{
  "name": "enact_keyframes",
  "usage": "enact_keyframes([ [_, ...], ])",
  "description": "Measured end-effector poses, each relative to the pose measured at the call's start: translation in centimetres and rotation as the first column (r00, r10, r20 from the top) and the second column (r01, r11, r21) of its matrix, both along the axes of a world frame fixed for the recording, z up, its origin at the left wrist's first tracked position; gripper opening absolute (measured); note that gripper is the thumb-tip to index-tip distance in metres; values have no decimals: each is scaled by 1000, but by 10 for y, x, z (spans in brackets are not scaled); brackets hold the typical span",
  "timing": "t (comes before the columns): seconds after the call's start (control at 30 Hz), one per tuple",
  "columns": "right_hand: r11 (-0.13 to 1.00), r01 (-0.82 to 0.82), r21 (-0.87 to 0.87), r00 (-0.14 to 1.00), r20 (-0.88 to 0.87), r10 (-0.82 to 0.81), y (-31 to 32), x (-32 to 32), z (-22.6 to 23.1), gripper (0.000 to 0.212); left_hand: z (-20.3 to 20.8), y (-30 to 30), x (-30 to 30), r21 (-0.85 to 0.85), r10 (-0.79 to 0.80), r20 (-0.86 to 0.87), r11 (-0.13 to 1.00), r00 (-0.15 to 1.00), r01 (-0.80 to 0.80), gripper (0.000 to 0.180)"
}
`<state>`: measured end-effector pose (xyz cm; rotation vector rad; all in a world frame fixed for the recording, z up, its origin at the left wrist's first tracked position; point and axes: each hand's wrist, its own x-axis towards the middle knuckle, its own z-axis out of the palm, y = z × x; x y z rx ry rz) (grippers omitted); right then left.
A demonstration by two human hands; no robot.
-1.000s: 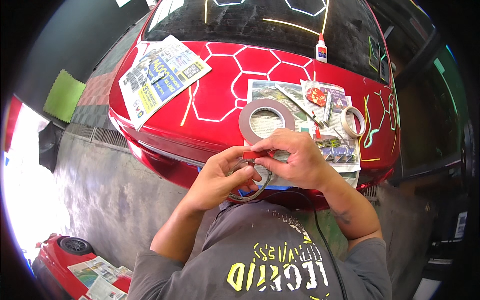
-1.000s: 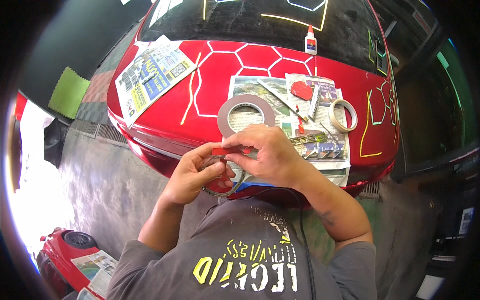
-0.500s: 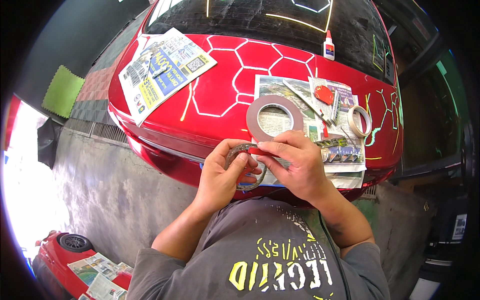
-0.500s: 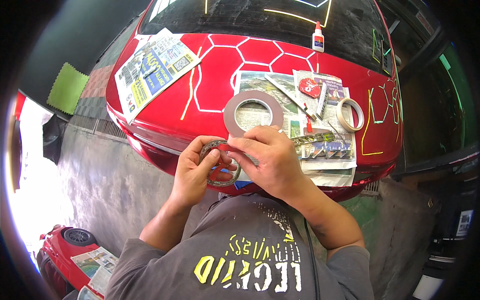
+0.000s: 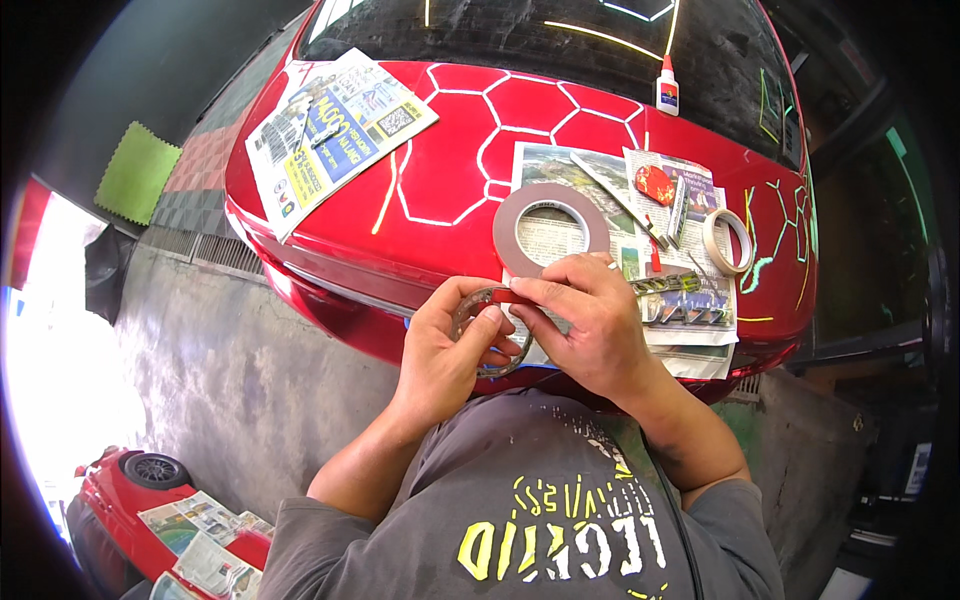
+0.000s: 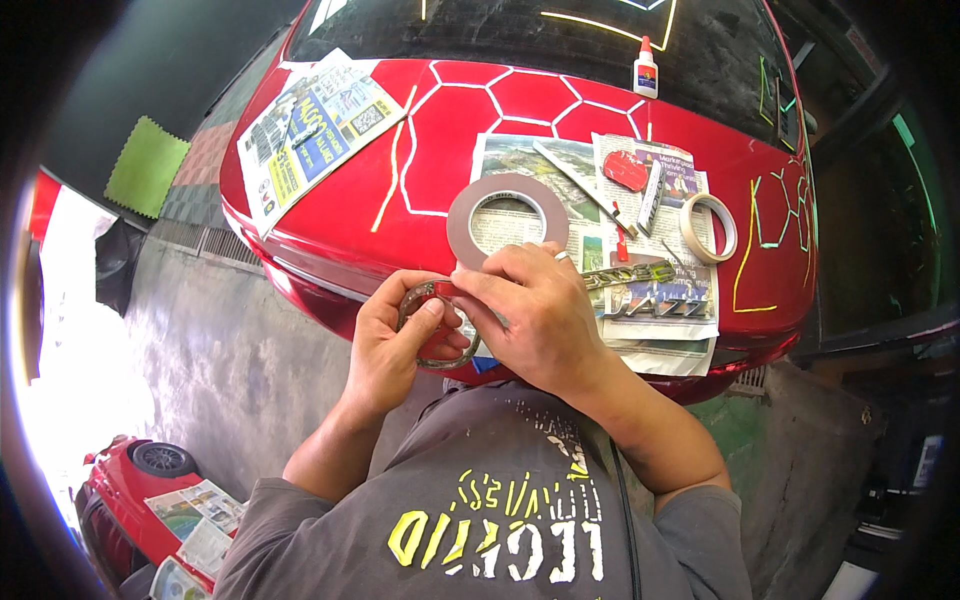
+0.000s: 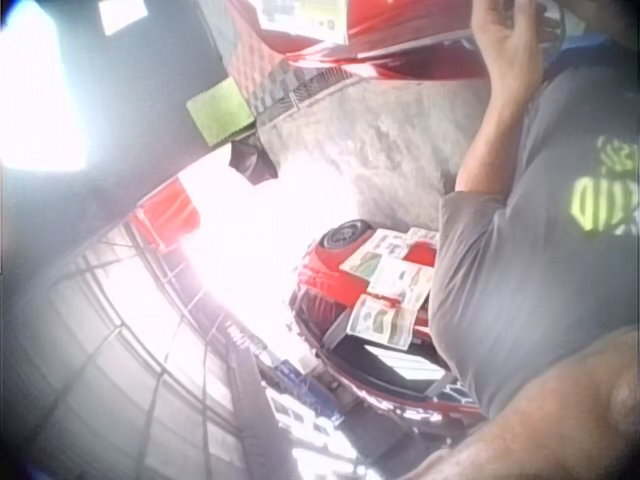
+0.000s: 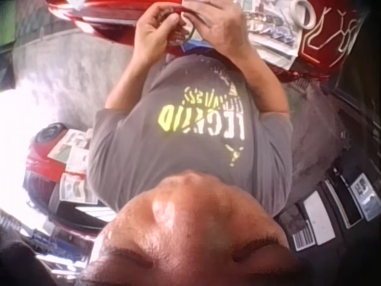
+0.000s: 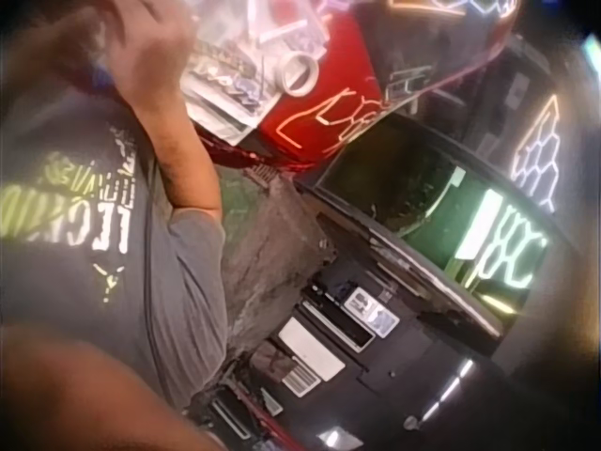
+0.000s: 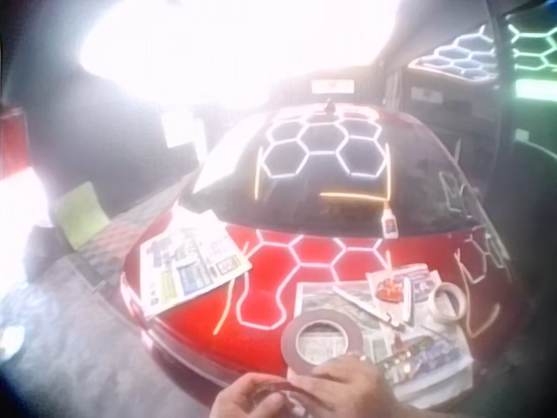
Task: The person applies red tape to the inner edges of a chrome Mazda emblem using a plastic squeegee and scissors. They press the tape into place, trim excess, and inspect the emblem throughout the process.
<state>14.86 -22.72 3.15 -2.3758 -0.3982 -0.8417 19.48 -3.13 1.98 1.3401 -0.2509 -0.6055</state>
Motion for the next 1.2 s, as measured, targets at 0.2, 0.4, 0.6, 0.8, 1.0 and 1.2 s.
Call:
enact_keyframes([
  [0.2, 1000, 10, -8, 1000, -6, -10, 1, 2, 0, 23, 0, -1, 0, 1, 13, -20, 1000, 1000, -13, 24],
  [0.4, 1000, 19, -5, 999, -27, -19, 2, 4, 0, 21, 4, -1, 2, 15, 5, -18, 1000, 1000, -5, 28],
  [0.6, 999, 26, 36, 997, -80, -23, 4, 6, 2, 17, 3, 5, 9, -92, -67, -145, 994, 987, 54, 31],
  [0.8, 999, 20, 46, 997, -75, -17, 5, 7, 4, 16, 3, 6, 8, -99, -57, -162, 994, 985, 41, 27],
  [1.0, 998, 16, 54, 997, -80, -12, 7, 5, 6, 18, -3, 1, 3, -75, 10, -82, 997, 997, -17, 21],
  [1.2, 999, 15, 38, 997, -79, -12, 6, 3, 5, 20, -6, -1, -1, -114, 35, -68, 993, 997, -43, 18],
])
